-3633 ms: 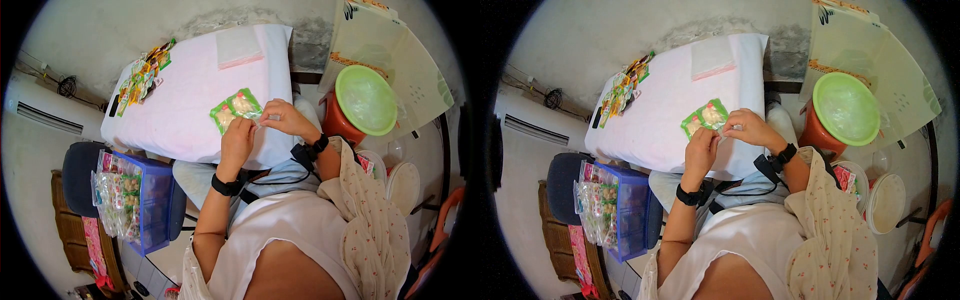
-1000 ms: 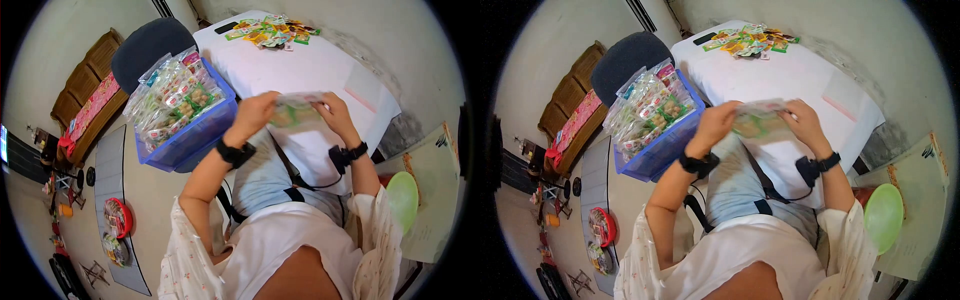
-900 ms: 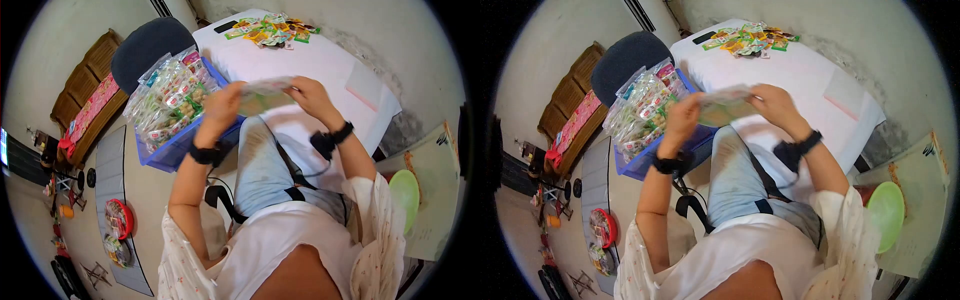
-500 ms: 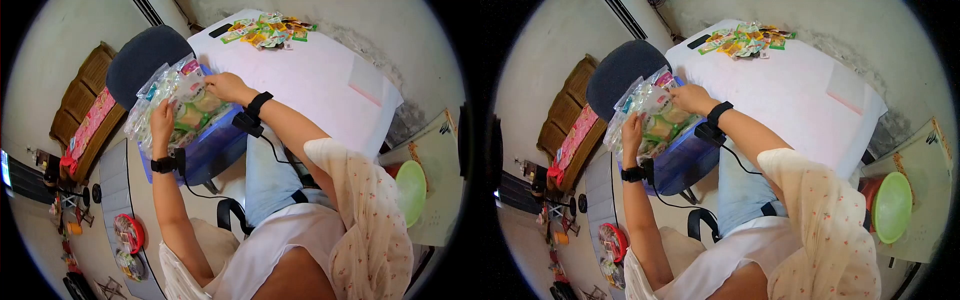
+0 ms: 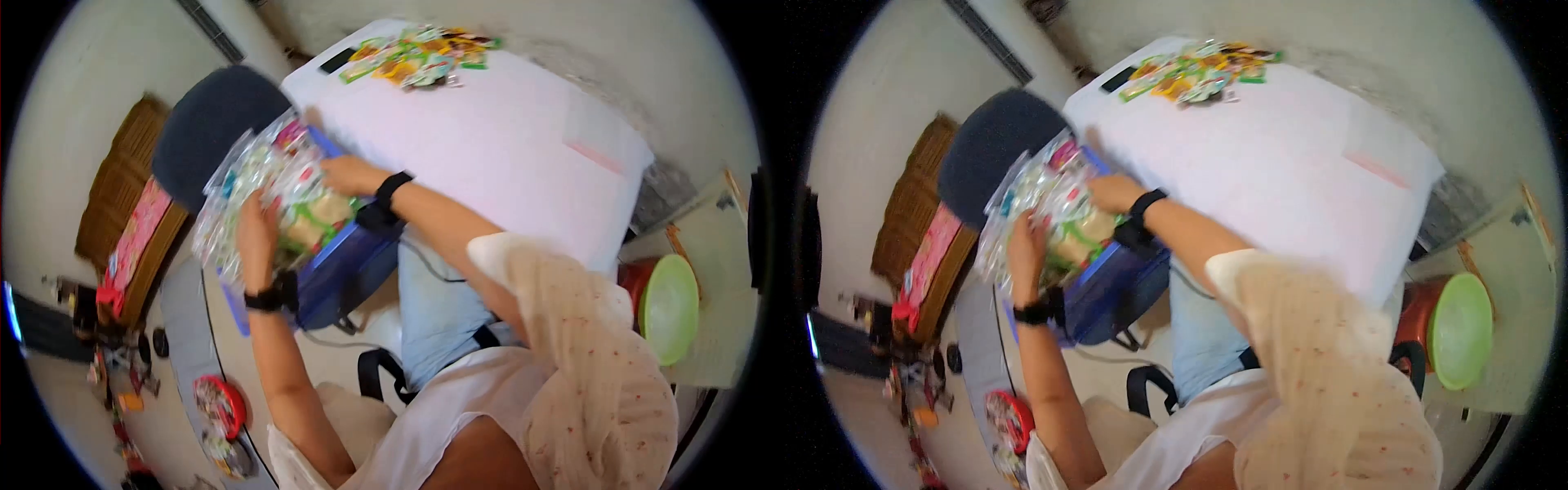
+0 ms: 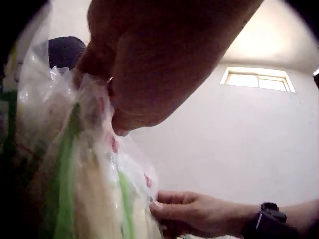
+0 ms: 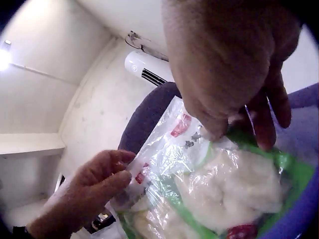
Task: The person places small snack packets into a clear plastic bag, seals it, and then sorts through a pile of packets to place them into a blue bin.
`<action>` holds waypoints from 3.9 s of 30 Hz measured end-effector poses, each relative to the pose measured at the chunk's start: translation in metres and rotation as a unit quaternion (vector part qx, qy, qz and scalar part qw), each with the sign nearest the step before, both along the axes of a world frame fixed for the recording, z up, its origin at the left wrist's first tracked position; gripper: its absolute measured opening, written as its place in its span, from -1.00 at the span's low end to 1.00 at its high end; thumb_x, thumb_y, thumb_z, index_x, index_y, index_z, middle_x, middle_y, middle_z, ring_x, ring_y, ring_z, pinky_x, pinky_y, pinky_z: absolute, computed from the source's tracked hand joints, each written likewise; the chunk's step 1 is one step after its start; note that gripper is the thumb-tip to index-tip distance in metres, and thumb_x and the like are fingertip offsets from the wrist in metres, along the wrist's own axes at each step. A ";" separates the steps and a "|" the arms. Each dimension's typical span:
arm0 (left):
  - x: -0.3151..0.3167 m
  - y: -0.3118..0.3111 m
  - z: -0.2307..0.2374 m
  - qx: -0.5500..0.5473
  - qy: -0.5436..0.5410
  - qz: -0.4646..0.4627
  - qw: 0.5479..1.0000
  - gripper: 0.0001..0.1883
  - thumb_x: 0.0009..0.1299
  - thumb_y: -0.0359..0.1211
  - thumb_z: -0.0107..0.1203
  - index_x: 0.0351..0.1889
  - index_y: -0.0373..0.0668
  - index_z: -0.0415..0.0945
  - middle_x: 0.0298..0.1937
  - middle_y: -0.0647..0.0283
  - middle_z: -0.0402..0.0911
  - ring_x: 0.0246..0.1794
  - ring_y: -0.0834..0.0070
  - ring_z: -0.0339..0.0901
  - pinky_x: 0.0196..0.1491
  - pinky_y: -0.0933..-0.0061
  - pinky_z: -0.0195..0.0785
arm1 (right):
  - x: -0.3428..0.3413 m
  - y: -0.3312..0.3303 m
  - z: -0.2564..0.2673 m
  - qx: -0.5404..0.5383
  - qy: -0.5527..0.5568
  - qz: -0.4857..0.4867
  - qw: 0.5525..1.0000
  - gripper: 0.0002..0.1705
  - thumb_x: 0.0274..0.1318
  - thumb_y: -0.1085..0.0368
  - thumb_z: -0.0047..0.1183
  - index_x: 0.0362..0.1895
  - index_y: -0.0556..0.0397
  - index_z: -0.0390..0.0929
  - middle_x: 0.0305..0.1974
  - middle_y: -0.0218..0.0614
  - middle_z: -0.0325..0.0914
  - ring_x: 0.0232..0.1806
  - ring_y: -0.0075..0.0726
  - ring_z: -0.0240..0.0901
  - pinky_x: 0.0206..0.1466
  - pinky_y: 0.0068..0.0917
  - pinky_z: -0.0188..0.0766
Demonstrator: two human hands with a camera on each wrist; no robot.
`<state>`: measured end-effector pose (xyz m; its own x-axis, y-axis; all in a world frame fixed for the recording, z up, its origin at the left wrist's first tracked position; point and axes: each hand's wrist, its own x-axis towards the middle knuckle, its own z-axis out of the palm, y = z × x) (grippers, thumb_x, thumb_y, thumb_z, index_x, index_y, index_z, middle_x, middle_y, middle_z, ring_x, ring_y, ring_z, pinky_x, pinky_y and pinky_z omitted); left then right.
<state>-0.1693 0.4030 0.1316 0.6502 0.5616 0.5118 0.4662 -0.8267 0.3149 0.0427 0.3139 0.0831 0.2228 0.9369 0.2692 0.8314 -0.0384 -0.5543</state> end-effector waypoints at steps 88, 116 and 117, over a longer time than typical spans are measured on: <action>0.472 0.046 -0.110 -0.344 -0.302 -0.096 0.884 -0.71 0.45 -0.24 -0.07 0.02 -0.18 0.44 -0.33 0.24 0.58 -0.54 0.57 0.51 -0.54 0.57 0.34 | 0.188 -0.194 -0.067 0.085 0.044 -0.127 0.987 -0.71 -0.06 0.24 0.12 -0.22 0.09 0.48 -0.02 -0.26 0.41 0.19 -0.22 0.19 0.20 -0.26 0.08; 0.514 -0.049 -0.064 -0.378 -0.314 -0.239 0.837 -0.79 0.37 -0.46 0.01 -0.08 -0.35 0.51 -0.10 0.22 0.57 -0.15 0.60 0.49 -0.07 0.60 0.36 | 0.186 -0.192 -0.070 0.104 0.043 -0.143 0.983 -0.76 -0.10 0.22 0.12 -0.30 0.05 0.53 -0.11 -0.30 0.42 0.12 -0.26 0.23 0.15 -0.32 0.09; 0.501 -0.053 -0.062 -0.411 -0.244 -0.234 0.847 -0.81 0.35 -0.48 0.04 -0.12 -0.31 0.54 -0.16 0.27 0.59 -0.21 0.63 0.50 -0.12 0.64 0.36 | 0.186 -0.192 -0.070 0.101 0.041 -0.143 0.984 -0.76 -0.10 0.22 0.12 -0.30 0.05 0.53 -0.11 -0.30 0.42 0.13 -0.26 0.22 0.15 -0.32 0.09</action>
